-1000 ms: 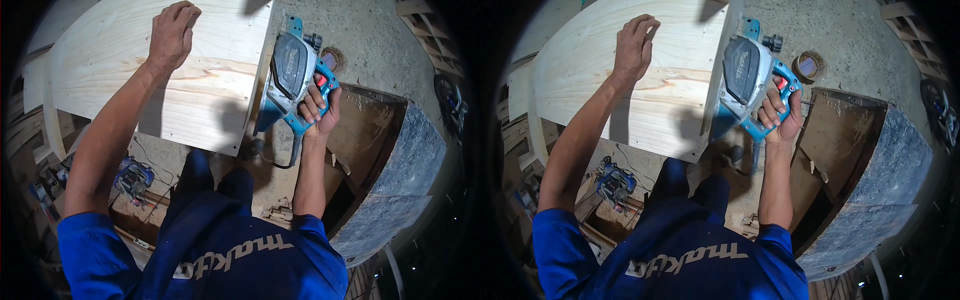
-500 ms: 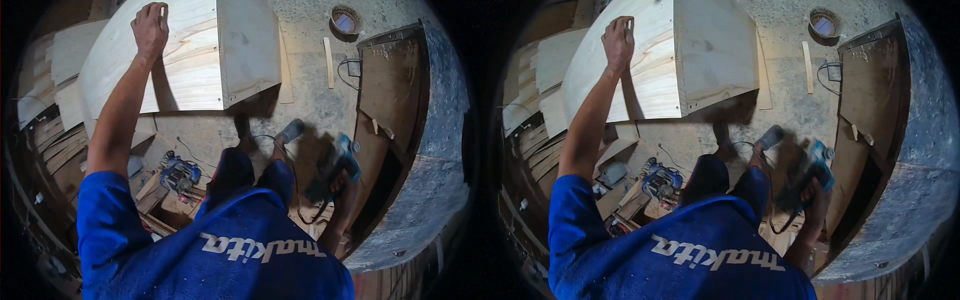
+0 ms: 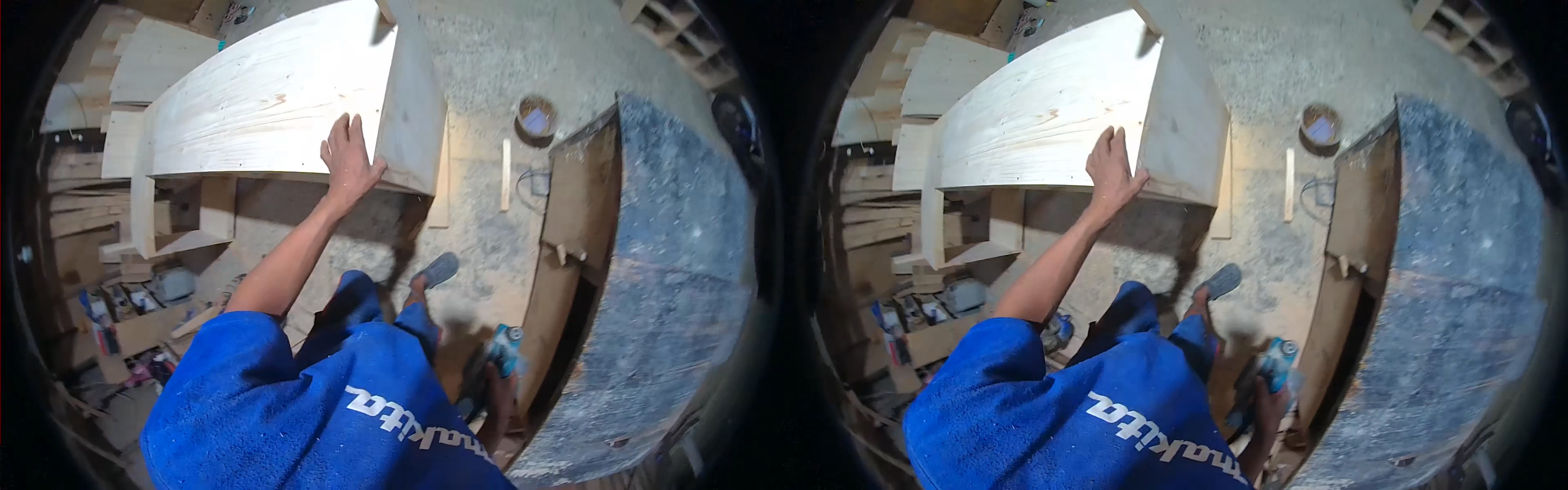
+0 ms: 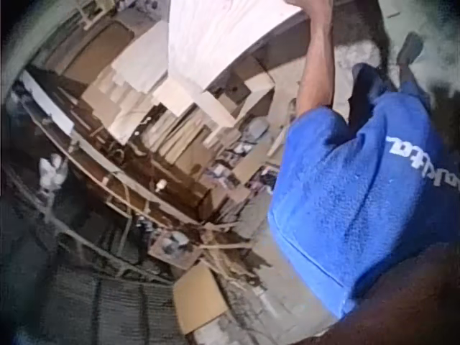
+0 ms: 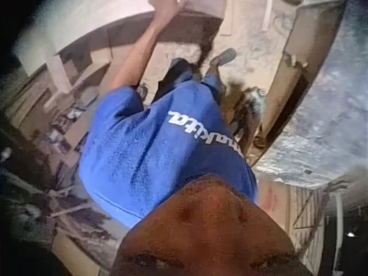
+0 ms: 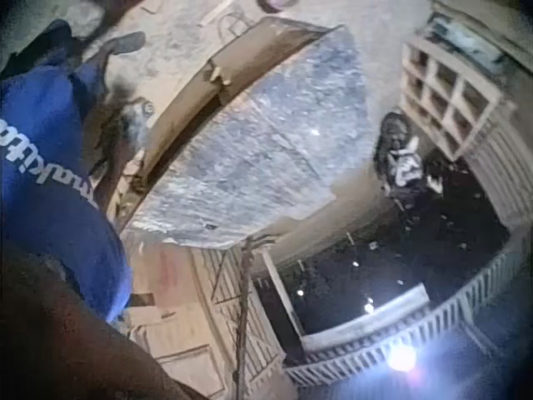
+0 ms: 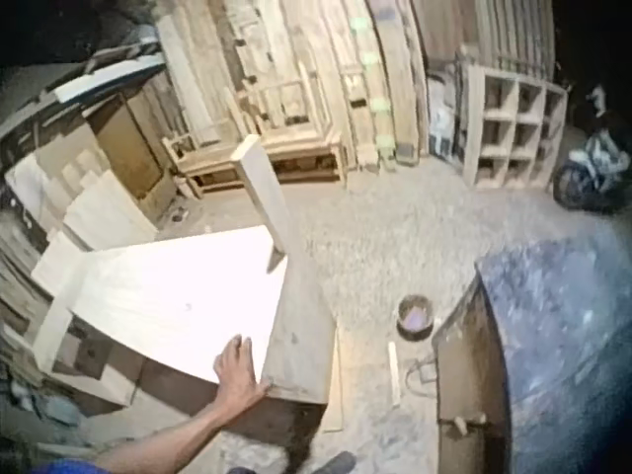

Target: The person assembles a wooden structure by hammering nails into boards and smoothing the edges with an electric planer.

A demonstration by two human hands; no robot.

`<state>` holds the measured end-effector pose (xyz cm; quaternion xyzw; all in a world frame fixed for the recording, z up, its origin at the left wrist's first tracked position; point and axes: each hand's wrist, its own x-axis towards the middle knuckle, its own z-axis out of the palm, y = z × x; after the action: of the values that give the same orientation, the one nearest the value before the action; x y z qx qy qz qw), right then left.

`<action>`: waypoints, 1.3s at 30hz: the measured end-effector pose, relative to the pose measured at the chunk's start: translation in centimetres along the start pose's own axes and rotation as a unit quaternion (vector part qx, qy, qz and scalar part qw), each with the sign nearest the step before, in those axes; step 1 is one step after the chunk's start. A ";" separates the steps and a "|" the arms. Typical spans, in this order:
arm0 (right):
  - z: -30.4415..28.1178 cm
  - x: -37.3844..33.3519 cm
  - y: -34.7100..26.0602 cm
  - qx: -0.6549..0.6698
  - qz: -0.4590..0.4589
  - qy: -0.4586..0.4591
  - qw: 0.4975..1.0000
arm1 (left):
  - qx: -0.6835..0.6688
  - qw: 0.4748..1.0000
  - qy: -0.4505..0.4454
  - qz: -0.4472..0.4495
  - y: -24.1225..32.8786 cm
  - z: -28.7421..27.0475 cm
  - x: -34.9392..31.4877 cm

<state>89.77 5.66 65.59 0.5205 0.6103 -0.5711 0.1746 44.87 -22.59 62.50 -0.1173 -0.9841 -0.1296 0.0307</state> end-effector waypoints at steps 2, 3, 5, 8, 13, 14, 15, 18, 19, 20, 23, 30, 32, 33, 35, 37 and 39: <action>-0.2 0.5 3.5 -0.025 -0.049 -0.004 0.998 | -0.008 0.998 -0.023 -0.066 2.3 -0.3 0.3; -0.4 1.0 4.8 -0.076 -0.103 0.003 0.992 | -0.022 0.997 -0.005 -0.072 2.7 -0.7 0.1; 1.1 -2.1 -1.6 0.005 -0.035 -0.047 0.998 | -0.032 0.996 0.000 -0.079 1.2 -0.6 -0.6; 1.7 -4.3 -5.0 -0.054 -0.081 -0.044 0.994 | -0.050 0.991 -0.021 -0.119 0.4 -2.0 -2.9; 1.4 -4.8 -6.7 -0.142 -0.241 -0.038 0.959 | -0.088 0.982 0.065 -0.156 -0.3 -2.5 -14.6; -0.2 -2.1 -4.6 -0.142 -0.270 -0.057 0.950 | -0.139 0.978 0.055 -0.149 -1.1 -2.2 -18.4; -1.2 1.1 -3.5 -0.141 -0.299 -0.077 0.941 | -0.180 0.972 0.020 -0.147 -2.9 -1.0 -22.1; -0.8 2.3 -6.6 -0.219 -0.338 -0.081 0.911 | -0.208 0.940 -0.203 -0.179 -10.8 2.1 -36.7; -1.2 4.2 -6.3 -0.223 -0.378 -0.089 0.894 | -0.234 0.883 -0.326 -0.246 -13.2 0.5 -41.2; 0.9 2.0 -8.1 -0.167 -0.336 -0.140 0.916 | -0.216 0.893 -0.270 -0.287 -16.5 3.6 -48.5; 5.3 -2.9 -10.6 -0.104 -0.329 -0.156 0.926 | -0.204 0.763 -0.111 -0.603 -22.5 4.8 -65.7; 16.0 -12.0 -13.0 -0.164 -0.417 -0.191 0.873 | -0.125 0.608 0.035 -0.784 -19.3 -2.3 -91.6; 18.9 -13.6 -13.3 -0.188 -0.443 -0.187 0.856 | -0.143 0.538 0.027 -0.830 -14.4 -1.6 -94.1; 19.3 -13.3 -13.4 -0.180 -0.400 -0.197 0.877 | -0.117 0.585 0.112 -0.794 -15.0 2.8 -100.5; 23.0 -15.9 -13.4 -0.195 -0.464 -0.177 0.846 | -0.172 0.592 0.193 -0.763 -13.0 4.9 -97.2; 26.6 -16.6 -13.7 -0.218 -0.474 -0.185 0.833 | -0.137 0.701 0.168 -0.680 -11.7 5.9 -96.2; 29.7 -16.3 -14.3 -0.239 -0.446 -0.196 0.840 | -0.159 0.843 -0.049 -0.512 -13.2 8.4 -89.5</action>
<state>72.99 -24.73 77.64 0.0113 0.8470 -0.5137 0.1361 128.31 -52.72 42.98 0.3937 -0.8703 -0.2760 -0.1071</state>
